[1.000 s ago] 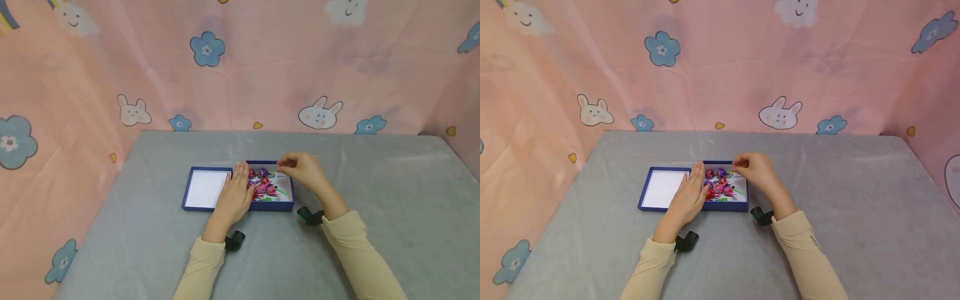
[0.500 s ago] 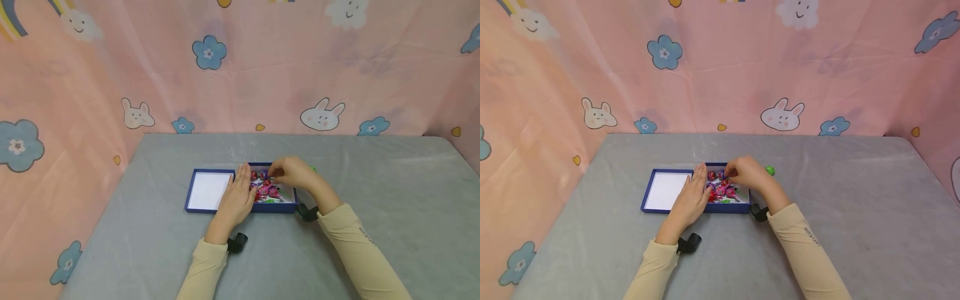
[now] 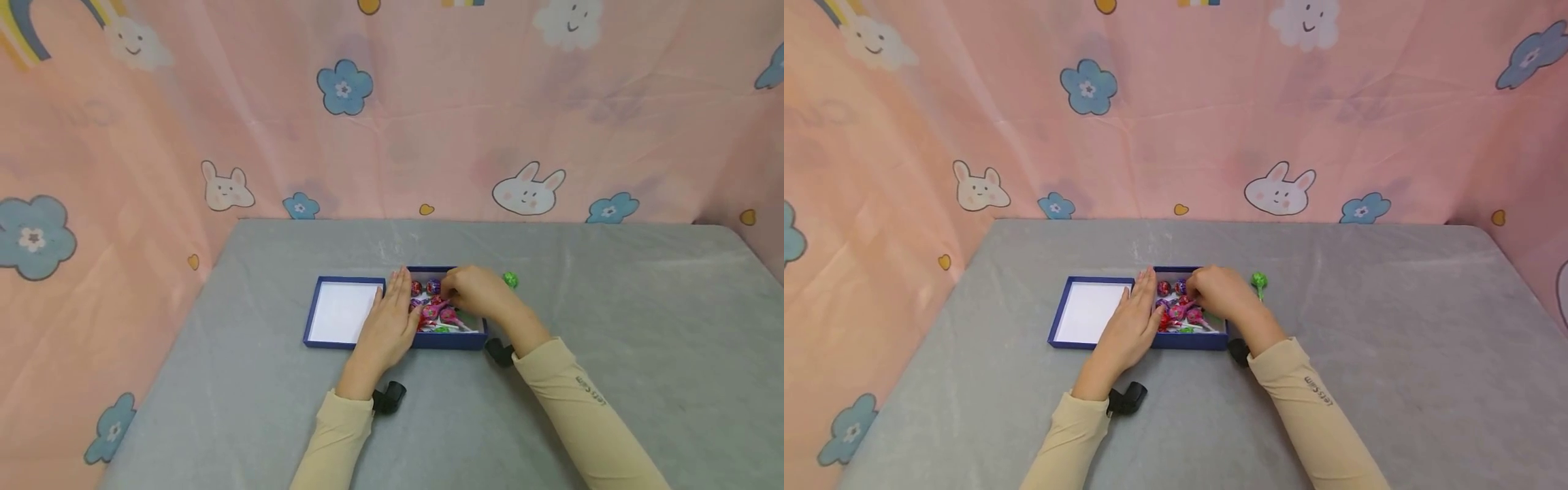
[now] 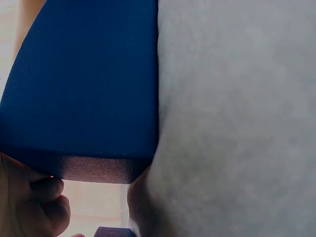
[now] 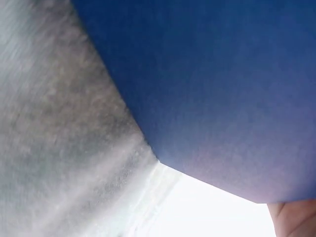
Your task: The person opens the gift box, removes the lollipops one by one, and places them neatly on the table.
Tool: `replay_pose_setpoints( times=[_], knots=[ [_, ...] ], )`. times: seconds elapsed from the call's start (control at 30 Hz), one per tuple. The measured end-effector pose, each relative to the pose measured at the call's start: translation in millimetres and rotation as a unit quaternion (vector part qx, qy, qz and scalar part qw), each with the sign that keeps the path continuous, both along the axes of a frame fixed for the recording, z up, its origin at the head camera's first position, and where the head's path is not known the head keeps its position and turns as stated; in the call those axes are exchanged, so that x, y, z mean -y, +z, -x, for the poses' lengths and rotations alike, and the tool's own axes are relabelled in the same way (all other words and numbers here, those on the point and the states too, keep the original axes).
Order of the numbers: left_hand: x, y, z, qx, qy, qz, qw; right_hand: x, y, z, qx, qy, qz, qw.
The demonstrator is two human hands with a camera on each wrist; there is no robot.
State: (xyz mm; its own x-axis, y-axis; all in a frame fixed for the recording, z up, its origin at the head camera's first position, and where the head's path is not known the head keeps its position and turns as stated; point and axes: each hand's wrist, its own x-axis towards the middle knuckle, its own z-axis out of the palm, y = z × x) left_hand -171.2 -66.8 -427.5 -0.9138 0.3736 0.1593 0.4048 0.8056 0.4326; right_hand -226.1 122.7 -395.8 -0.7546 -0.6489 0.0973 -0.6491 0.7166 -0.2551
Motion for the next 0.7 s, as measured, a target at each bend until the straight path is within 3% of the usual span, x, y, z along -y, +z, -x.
replay_pose_setpoints(
  times=[0.33, 0.53, 0.7],
  knots=[
    [1.1, -1.5, 0.4, 0.005, 0.000, -0.003, 1.0000, -5.5, 1.4, -0.7, 0.003, 0.026, 0.083, 0.996],
    [0.7, -2.5, 0.6, -0.003, -0.002, -0.004, 1.0000, -9.5, 4.5, -7.1, 0.024, -0.009, 0.135, 0.990],
    [1.2, -1.4, 1.1, -0.004, -0.002, -0.002, 1.0000, -17.5, 4.6, -18.8, 0.023, -0.051, 0.205, 0.977]
  ],
)
